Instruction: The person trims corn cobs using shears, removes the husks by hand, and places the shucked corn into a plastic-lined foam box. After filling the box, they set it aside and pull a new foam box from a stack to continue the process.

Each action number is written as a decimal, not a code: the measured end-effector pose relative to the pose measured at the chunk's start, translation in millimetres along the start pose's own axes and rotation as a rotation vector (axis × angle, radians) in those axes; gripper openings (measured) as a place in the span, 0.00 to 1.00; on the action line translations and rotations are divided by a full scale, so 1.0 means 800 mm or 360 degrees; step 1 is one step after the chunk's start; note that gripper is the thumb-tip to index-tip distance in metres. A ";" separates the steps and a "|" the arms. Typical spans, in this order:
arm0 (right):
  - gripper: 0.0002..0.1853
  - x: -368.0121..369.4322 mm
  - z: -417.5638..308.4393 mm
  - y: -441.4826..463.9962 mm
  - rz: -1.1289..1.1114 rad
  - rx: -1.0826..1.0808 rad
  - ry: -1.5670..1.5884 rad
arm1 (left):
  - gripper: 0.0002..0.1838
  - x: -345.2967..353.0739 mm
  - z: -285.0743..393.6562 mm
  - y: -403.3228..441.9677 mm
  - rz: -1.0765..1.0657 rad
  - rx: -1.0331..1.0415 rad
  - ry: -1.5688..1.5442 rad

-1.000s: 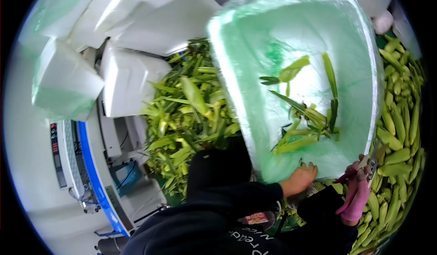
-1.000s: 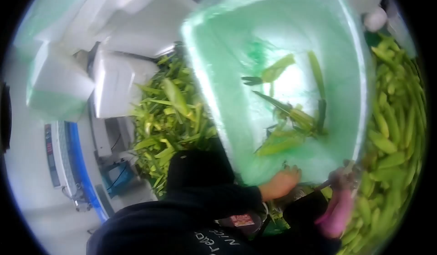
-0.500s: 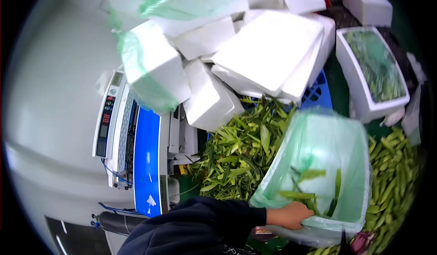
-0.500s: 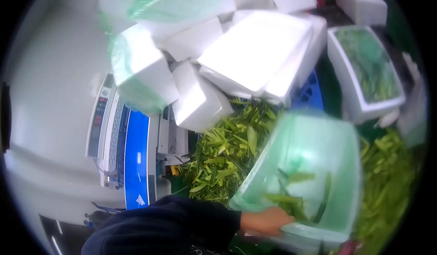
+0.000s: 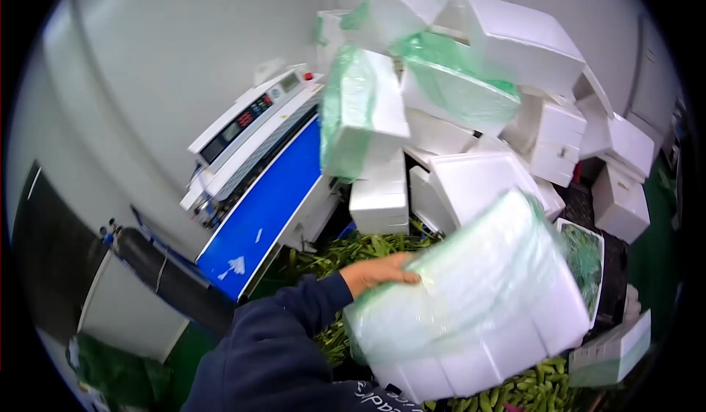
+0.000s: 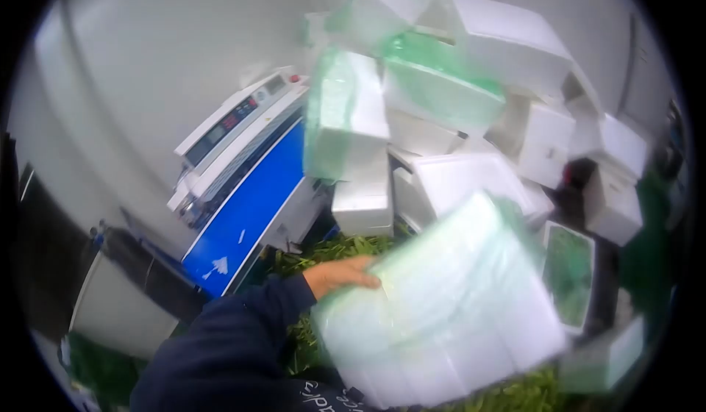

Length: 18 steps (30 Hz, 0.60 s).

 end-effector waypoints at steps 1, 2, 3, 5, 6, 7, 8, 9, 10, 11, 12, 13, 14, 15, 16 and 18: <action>0.12 0.006 0.014 0.014 -0.0135 0.0091 0.0043 | 0.44 -0.001 0.017 -0.040 0.0201 -0.0034 -0.0124; 0.12 0.029 0.024 0.018 -0.0119 0.0125 0.0062 | 0.43 -0.026 0.009 -0.052 0.0266 0.0045 -0.0188; 0.12 0.063 0.041 0.020 -0.0107 0.0153 0.0094 | 0.42 -0.053 0.005 -0.062 0.0324 0.0133 -0.0241; 0.11 0.094 0.064 0.024 -0.0455 0.0163 -0.0245 | 0.39 -0.055 0.034 -0.128 0.0614 0.0172 -0.0555; 0.12 0.097 0.083 0.043 -0.0614 -0.0024 -0.0572 | 0.39 -0.038 0.049 -0.156 0.0706 0.0184 -0.0831; 0.14 0.103 0.101 0.054 -0.0764 -0.0218 -0.0894 | 0.39 -0.045 0.044 -0.163 0.0707 0.0255 -0.0987; 0.14 0.113 0.104 0.046 -0.0773 -0.0218 -0.0829 | 0.40 -0.056 0.036 -0.166 0.0712 0.0340 -0.1035; 0.15 0.124 0.114 0.037 -0.0779 -0.0216 -0.0762 | 0.41 -0.066 0.022 -0.168 0.0714 0.0423 -0.1081; 0.16 0.142 0.120 0.015 -0.0785 -0.0217 -0.0695 | 0.42 -0.074 0.005 -0.168 0.0808 0.0590 -0.1109; 0.17 0.151 0.133 -0.002 -0.0699 0.0018 -0.0511 | 0.42 -0.076 -0.019 -0.161 0.0895 0.0761 -0.1140; 0.17 0.147 0.146 0.000 -0.0692 0.0441 -0.0223 | 0.42 -0.073 -0.038 -0.159 0.0973 0.0927 -0.1171; 0.16 0.143 0.157 -0.004 -0.0606 0.0866 0.0026 | 0.41 -0.063 -0.057 -0.157 0.0909 0.0998 -0.1290; 0.16 0.134 0.165 -0.014 -0.0599 0.0847 -0.0051 | 0.40 -0.057 -0.073 -0.156 0.0836 0.1065 -0.1406; 0.17 0.136 0.170 -0.027 -0.0611 0.0758 -0.0173 | 0.39 -0.055 -0.077 -0.157 0.0766 0.1134 -0.1526; 0.17 0.142 0.173 -0.037 -0.0615 0.0701 -0.0256 | 0.38 -0.055 -0.076 -0.160 0.0749 0.1150 -0.1552; 0.17 0.177 0.169 -0.056 -0.0655 0.0627 -0.0351 | 0.35 -0.052 -0.072 -0.184 0.0755 0.1203 -0.1608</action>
Point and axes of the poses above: each hand's wrist, its own y-axis towards the middle knuckle, its own x-axis out of the palm, z = x × y, the point moved 6 cm from there along y, towards the middle knuckle, and after that the axes turned 10 degrees about -x, right-handed, at the moved point
